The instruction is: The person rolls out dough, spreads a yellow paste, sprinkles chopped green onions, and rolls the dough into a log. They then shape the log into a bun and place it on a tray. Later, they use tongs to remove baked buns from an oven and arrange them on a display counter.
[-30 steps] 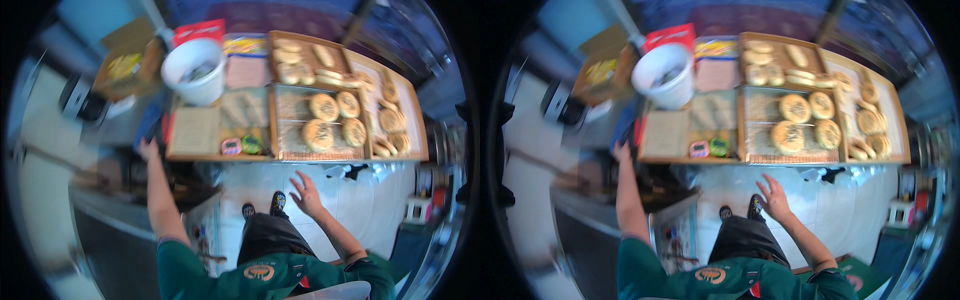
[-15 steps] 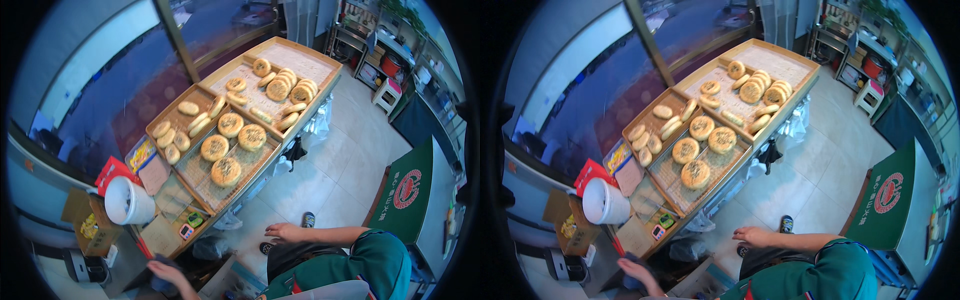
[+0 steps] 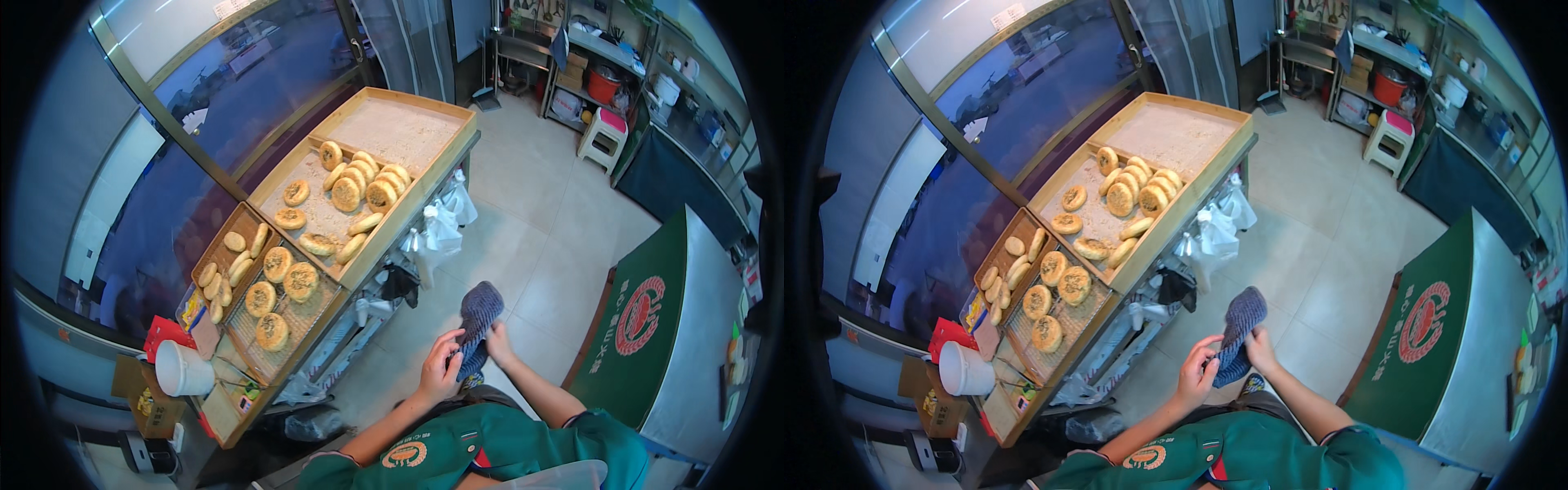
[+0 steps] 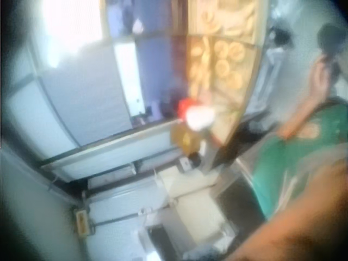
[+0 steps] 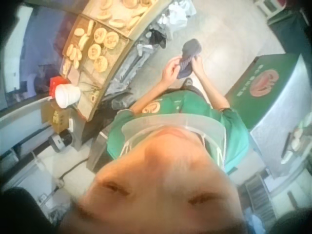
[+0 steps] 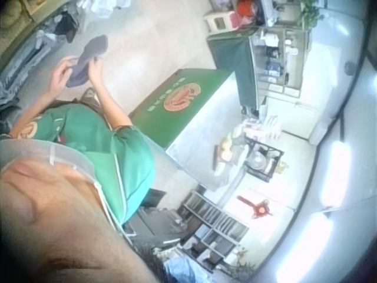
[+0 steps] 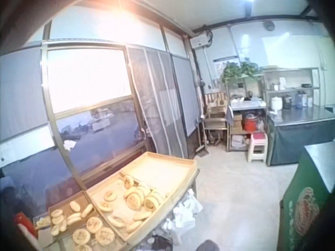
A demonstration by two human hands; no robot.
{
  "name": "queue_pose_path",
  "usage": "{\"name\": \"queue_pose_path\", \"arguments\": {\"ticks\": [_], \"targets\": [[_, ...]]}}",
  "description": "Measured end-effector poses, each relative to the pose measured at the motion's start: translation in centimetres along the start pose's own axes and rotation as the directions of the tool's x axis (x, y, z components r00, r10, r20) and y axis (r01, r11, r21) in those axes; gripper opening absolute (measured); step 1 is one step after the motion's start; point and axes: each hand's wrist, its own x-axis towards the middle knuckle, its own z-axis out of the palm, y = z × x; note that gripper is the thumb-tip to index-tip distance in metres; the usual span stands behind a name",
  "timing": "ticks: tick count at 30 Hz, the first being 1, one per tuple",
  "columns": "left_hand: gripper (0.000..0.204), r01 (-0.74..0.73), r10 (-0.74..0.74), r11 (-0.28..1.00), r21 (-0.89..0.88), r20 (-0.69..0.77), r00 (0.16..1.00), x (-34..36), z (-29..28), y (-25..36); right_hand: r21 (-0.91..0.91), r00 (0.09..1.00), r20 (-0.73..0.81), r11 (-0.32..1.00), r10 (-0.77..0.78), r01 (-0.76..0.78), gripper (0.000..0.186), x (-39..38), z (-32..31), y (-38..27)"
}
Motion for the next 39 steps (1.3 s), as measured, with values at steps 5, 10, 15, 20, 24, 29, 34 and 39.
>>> {"name": "queue_pose_path", "arguments": {"ticks": [5,10,15,20,24,29,34,39], "targets": [[0.022,0.156,-0.026,0.887,-0.435,0.291,0.956,7.9,5.7,-3.4,-0.093,0.941,0.105,0.939,-0.322,0.332,0.009,4.8,-8.7,-9.9],[0.040,0.631,-0.347,0.512,-0.584,0.531,0.773,15.5,9.9,-5.0,-0.121,0.633,0.611,0.734,-0.476,0.668,0.009,8.8,-9.6,-15.5],[0.055,0.602,-0.190,0.033,-0.798,0.587,0.787,26.7,13.3,-3.0,0.876,0.934,0.209,0.479,-0.290,-0.048,0.061,17.2,-10.0,-15.1],[0.049,0.466,-0.385,0.278,-0.840,0.347,0.855,40.4,17.5,-2.1,0.511,0.952,0.162,0.847,-0.261,0.145,0.080,29.0,-11.8,-16.8],[0.071,0.331,-0.379,0.500,-0.801,0.141,0.914,49.4,18.7,-3.0,-0.349,0.811,0.336,0.736,-0.479,0.580,0.088,36.6,-14.0,-19.3],[0.041,0.220,-0.323,0.156,-0.963,0.161,0.933,65.0,13.4,-4.6,-0.216,0.872,0.487,0.961,-0.048,0.173,0.090,40.4,-18.4,-18.9],[0.047,0.525,-0.291,0.071,-0.848,0.486,0.824,71.2,18.8,-6.0,0.486,0.960,0.269,0.872,-0.081,-0.063,0.081,53.5,-24.9,-16.3],[0.046,0.655,-0.464,0.410,-0.635,0.473,0.749,76.8,28.6,-7.4,0.730,0.964,0.063,0.646,0.260,-0.222,0.027,68.2,-31.1,-10.8]]}}
